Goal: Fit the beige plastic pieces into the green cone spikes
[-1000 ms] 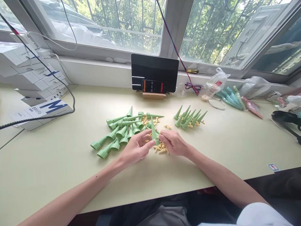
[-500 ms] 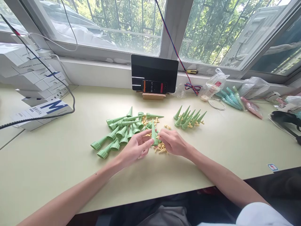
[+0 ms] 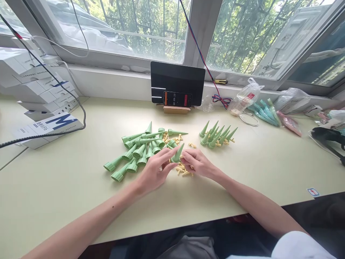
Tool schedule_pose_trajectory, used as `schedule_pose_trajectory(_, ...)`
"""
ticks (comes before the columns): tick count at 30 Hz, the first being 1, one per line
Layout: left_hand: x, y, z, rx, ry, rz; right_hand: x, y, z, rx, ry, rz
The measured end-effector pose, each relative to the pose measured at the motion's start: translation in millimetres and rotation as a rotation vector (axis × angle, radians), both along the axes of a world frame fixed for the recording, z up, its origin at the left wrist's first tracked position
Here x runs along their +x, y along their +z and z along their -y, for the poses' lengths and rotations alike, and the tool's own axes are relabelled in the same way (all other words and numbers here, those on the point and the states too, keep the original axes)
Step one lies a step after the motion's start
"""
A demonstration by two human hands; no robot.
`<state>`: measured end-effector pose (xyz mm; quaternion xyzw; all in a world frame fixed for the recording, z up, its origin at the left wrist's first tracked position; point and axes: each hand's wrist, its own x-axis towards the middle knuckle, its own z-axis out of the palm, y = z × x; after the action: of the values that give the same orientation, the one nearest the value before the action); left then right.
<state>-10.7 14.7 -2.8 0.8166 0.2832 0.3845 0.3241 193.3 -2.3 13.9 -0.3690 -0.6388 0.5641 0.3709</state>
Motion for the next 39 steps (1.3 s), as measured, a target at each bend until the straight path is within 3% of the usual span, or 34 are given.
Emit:
schedule_pose_trajectory(4,2,5.9,2,0.071,-0.012,-0.027,0,2.4,-2,-0.111,0.038,-0.092)
schedule_pose_trajectory(13,1,2.2,3,-0.034,0.066,-0.054,0,-3.9,-1,-0.016,0.0,-0.03)
schedule_pose_trajectory(17,2,2.0,7,-0.276,0.084,0.004,0,-5.7,-1,0.164,-0.065,0.115)
schedule_pose_trajectory(24,7,17.9,14,-0.842,0.031,0.234,2,-12.5,-6,0.683,-0.132,0.333)
schedule_pose_trajectory(28,7,25.6,13,-0.998,-0.045,0.314,5,-15.0,-6,0.831,-0.119,0.404)
schedule_pose_trajectory(35,5,16.5,10,-0.782,-0.046,0.264,3,-16.9,-5,0.818,-0.16,0.366)
schedule_pose_trajectory(39,5,8.0,8,-0.455,0.033,0.173,-2,-12.7,-2,0.618,-0.204,0.304)
